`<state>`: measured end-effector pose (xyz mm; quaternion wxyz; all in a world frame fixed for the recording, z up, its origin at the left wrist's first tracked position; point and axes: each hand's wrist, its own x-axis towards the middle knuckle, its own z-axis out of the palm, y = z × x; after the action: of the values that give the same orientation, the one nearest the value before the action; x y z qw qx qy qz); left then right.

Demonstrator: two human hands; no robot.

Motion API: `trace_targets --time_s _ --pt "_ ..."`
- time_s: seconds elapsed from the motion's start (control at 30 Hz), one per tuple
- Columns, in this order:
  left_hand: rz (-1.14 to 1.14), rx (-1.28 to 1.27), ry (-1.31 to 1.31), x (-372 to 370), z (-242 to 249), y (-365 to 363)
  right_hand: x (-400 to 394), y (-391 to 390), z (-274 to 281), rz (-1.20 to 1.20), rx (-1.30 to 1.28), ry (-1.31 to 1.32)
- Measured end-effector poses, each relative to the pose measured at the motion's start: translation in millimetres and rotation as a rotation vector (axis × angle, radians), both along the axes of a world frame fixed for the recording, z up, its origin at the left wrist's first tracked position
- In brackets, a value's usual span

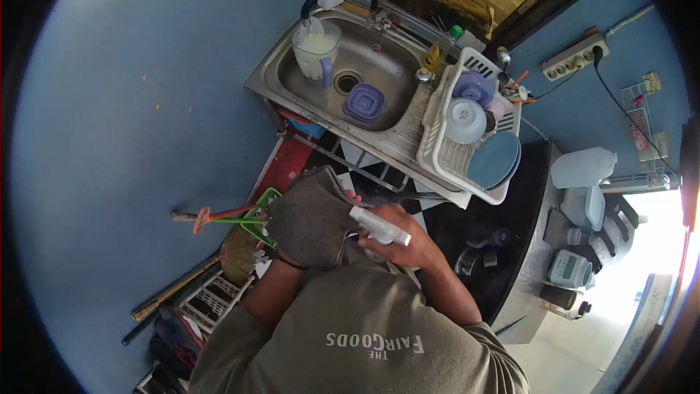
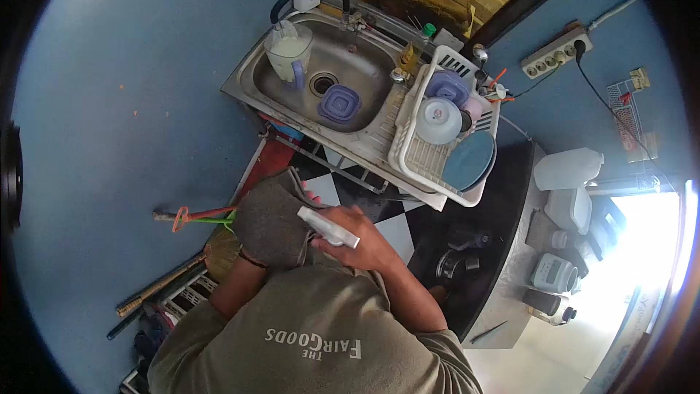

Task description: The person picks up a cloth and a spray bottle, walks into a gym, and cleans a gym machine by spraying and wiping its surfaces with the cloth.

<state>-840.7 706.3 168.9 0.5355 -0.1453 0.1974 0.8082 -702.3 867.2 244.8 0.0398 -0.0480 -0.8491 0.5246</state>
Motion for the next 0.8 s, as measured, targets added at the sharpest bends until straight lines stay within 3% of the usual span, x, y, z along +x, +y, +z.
trace_targets --time_s 0.07,0.2,0.3,0.4,0.63,0.7,0.8 --pt "0.009 0.117 0.074 -11 -34 1 -10 11 -4 -0.077 -0.008 0.052" --pt "-0.014 0.478 0.090 -41 -53 17 -26 35 -9 -0.234 -0.248 -0.074" --pt "0.061 0.508 0.195 -58 -73 26 -48 55 -9 -0.220 -0.354 -0.116" --pt "0.161 0.320 0.201 -66 -25 37 -76 79 -19 -0.106 -0.404 -0.105" --pt "0.243 0.288 0.374 -85 -9 58 -133 118 -24 -0.001 -0.523 -0.030" --pt "0.327 0.242 0.375 -82 0 63 -142 121 -18 -0.025 -0.631 -0.066" --pt "0.487 0.092 0.377 -78 5 58 -157 128 -25 0.016 -0.580 -0.111"
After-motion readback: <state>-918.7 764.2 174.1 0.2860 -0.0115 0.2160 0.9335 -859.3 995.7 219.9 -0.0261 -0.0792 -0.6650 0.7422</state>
